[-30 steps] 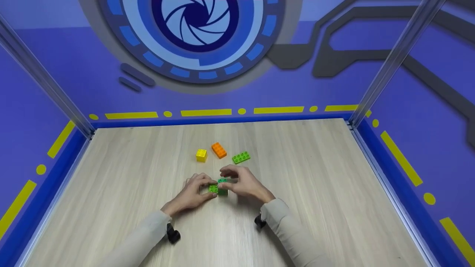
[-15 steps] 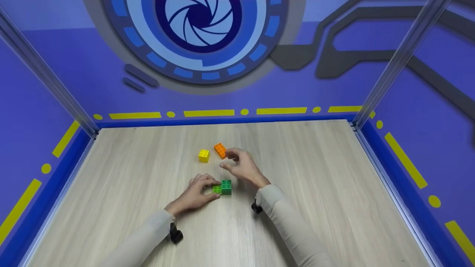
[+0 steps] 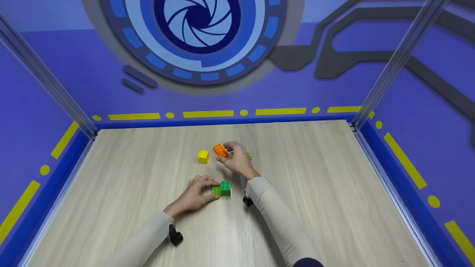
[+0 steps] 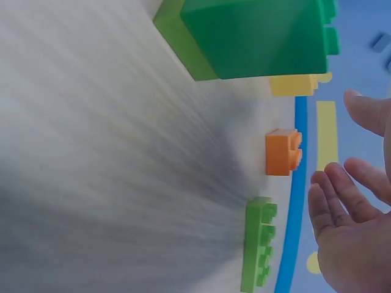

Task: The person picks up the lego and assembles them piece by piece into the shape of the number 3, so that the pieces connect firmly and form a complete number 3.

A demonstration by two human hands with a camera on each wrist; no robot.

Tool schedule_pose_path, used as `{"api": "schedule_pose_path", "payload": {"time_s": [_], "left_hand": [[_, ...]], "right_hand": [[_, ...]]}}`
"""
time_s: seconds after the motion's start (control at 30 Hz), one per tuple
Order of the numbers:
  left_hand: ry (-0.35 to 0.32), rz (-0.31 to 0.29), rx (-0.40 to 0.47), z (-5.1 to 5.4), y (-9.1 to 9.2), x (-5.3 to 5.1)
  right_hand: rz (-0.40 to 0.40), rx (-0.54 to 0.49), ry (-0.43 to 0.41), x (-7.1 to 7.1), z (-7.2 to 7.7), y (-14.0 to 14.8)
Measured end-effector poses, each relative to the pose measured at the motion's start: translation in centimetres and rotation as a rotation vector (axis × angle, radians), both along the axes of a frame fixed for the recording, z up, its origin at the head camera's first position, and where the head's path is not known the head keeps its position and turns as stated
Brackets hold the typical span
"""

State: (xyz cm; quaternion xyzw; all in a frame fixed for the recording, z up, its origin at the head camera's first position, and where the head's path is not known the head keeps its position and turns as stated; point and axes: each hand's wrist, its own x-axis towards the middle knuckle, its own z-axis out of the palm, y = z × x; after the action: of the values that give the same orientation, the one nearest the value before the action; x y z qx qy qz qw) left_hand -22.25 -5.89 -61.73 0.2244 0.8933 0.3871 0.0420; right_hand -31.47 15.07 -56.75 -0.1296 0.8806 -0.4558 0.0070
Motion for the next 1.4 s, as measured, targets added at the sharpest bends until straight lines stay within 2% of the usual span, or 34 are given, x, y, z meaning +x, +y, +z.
{"api": "schedule_pose_path", "payload": {"time_s": [0.23, 0.43, 0.57, 0.73, 0.93, 1.4], "left_hand": [[0.005, 0.007, -0.006, 0.0, 0.0, 0.0], [0.010, -0.004, 0.005, 0.1, 0.0, -0.2], [0.007, -0.008, 0.010, 0.2, 0.1, -0.2], [-0.005, -0.013, 0.004, 0.1, -0.1, -0.2], [-0.036, -0.014, 0.003, 0.3, -0.2, -0.1], [-0.022, -0.017, 0.009, 0.1, -0.2, -0.3]], "right_hand": [[-0.018, 0.018, 0.024, -1.5, -0.5, -1.0], [-0.048, 0.038, -0.010, -2.2, -1.1, -1.1], [-0.062, 0.021, -0.045, -2.4, -1.5, -1.1], [-0.071, 0.045, -0.080, -2.7, -2.0, -1.1], [-0.069, 0.086, -0.082, -2.9, -2.2, -1.2], [-0.099, 0.112, -0.147, -3.3, -2.3, -2.1]]}}
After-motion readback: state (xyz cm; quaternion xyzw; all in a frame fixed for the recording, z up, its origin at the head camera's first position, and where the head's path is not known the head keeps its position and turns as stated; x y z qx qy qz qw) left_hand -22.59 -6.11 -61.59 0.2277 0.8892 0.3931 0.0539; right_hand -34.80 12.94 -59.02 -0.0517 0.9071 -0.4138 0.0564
